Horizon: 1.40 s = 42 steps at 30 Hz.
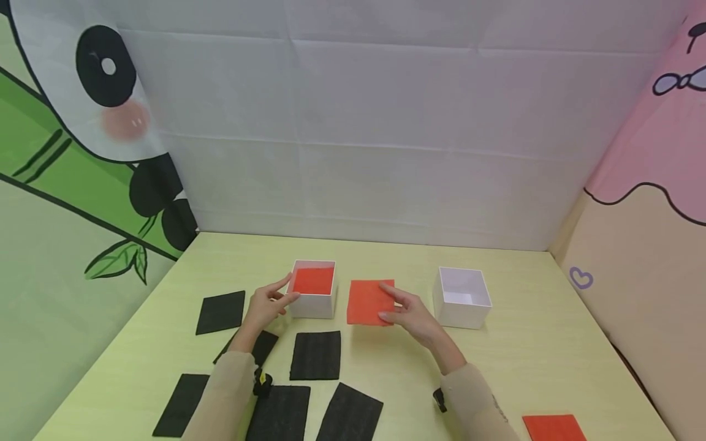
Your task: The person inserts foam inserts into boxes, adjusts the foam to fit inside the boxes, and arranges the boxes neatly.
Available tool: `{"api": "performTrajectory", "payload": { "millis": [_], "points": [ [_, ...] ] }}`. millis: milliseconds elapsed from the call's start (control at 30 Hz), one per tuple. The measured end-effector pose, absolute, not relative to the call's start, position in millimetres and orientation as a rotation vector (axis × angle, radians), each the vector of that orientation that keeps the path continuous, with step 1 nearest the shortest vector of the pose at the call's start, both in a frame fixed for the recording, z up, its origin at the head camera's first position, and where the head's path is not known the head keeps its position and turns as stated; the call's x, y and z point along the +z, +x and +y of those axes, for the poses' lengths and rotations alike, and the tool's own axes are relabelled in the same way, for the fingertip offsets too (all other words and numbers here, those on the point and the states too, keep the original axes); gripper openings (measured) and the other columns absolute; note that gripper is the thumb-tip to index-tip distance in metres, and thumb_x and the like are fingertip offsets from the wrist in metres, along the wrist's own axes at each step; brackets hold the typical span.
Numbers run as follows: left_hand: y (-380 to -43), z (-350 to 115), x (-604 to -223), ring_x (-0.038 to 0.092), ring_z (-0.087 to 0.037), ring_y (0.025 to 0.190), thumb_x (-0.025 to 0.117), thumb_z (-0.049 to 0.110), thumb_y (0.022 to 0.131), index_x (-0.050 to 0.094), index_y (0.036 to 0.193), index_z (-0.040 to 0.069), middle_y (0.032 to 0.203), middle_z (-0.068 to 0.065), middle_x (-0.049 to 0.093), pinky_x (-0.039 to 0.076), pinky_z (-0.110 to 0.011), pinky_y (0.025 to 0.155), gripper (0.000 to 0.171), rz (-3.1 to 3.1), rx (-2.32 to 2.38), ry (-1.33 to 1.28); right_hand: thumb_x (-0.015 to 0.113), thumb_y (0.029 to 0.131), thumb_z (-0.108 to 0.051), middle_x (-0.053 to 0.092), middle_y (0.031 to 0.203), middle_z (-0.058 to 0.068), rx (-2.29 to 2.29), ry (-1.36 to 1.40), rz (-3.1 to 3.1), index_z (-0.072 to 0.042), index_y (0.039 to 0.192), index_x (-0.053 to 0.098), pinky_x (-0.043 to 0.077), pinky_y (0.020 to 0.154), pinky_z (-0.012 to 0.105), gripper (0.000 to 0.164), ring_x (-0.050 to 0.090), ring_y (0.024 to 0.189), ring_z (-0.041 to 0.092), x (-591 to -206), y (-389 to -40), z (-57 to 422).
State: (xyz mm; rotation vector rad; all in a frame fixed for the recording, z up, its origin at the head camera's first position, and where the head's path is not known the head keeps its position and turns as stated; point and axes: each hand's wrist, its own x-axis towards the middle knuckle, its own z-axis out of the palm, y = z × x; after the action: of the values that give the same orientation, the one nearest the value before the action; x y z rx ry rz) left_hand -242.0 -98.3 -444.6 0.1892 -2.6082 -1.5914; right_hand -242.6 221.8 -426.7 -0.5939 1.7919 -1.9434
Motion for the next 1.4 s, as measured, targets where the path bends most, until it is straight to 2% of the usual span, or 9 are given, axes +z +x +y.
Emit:
{"api": "performTrajectory", "payload": {
  "millis": [267, 467, 667, 833, 1067, 1200, 1400],
  "points": [
    [-242, -99, -445, 0.052, -0.017, 0.055, 0.071, 0.037, 0.074, 0.048, 0.130, 0.021, 0.076, -0.008, 0.055, 0.032, -0.026, 0.047, 0.063, -2.615, -1.594, 0.205, 0.054, 0.086, 0.003, 0.022, 0.138, 0.028, -1.922, -0.581, 1.888, 0.002, 0.139, 0.025, 0.047, 0.075, 0.027, 0.060, 0.057, 0.088, 0.019, -423, -249, 206],
    [-243, -99, -445, 0.052, -0.017, 0.055, 0.071, 0.037, 0.074, 0.048, 0.130, 0.021, 0.077, -0.008, 0.055, 0.033, -0.026, 0.047, 0.063, -2.616, -1.592, 0.209, 0.054, 0.085, 0.007, 0.027, 0.136, 0.026, -1.965, -0.532, 1.886, 0.000, 0.141, 0.021, 0.048, 0.074, 0.029, 0.065, 0.057, 0.089, 0.021, -418, -254, 194],
    [-243, -99, -444, 0.053, -0.017, 0.055, 0.071, 0.037, 0.074, 0.048, 0.130, 0.021, 0.077, -0.008, 0.056, 0.033, -0.026, 0.047, 0.063, -2.617, -1.588, 0.212, 0.057, 0.083, 0.008, 0.042, 0.126, 0.028, -2.015, -0.437, 1.889, -0.007, 0.143, 0.016, 0.049, 0.073, 0.033, 0.074, 0.059, 0.089, 0.024, -411, -260, 181],
    [-243, -99, -445, 0.052, -0.017, 0.055, 0.071, 0.037, 0.074, 0.049, 0.130, 0.020, 0.076, -0.008, 0.056, 0.033, -0.026, 0.047, 0.063, -2.613, -1.586, 0.209, 0.060, 0.081, 0.007, 0.050, 0.116, 0.027, -2.039, -0.358, 1.917, -0.006, 0.141, 0.017, 0.049, 0.071, 0.034, 0.076, 0.061, 0.083, 0.024, -408, -264, 171],
    [-244, -98, -446, 0.051, -0.017, 0.054, 0.071, 0.039, 0.072, 0.049, 0.130, 0.021, 0.074, -0.008, 0.054, 0.032, -0.026, 0.047, 0.064, -2.613, -1.587, 0.218, 0.061, 0.079, 0.008, 0.052, 0.103, 0.020, -2.078, -0.329, 1.979, 0.000, 0.134, 0.032, 0.050, 0.069, 0.033, 0.063, 0.060, 0.078, 0.021, -408, -270, 158],
    [-244, -97, -446, 0.051, -0.017, 0.055, 0.071, 0.038, 0.073, 0.048, 0.131, 0.020, 0.074, -0.008, 0.054, 0.033, -0.026, 0.047, 0.064, -2.613, -1.582, 0.218, 0.061, 0.078, 0.009, 0.051, 0.106, 0.021, -2.105, -0.332, 2.024, 0.002, 0.130, 0.040, 0.050, 0.068, 0.030, 0.056, 0.060, 0.076, 0.018, -408, -275, 151],
    [-244, -97, -446, 0.052, -0.018, 0.056, 0.071, 0.037, 0.074, 0.047, 0.131, 0.020, 0.075, -0.008, 0.054, 0.034, -0.026, 0.047, 0.064, -2.620, -1.583, 0.242, 0.063, 0.078, 0.006, 0.050, 0.113, 0.023, -2.114, -0.341, 2.060, 0.003, 0.130, 0.042, 0.049, 0.069, 0.028, 0.056, 0.063, 0.076, 0.018, -407, -279, 138]
  ]
}}
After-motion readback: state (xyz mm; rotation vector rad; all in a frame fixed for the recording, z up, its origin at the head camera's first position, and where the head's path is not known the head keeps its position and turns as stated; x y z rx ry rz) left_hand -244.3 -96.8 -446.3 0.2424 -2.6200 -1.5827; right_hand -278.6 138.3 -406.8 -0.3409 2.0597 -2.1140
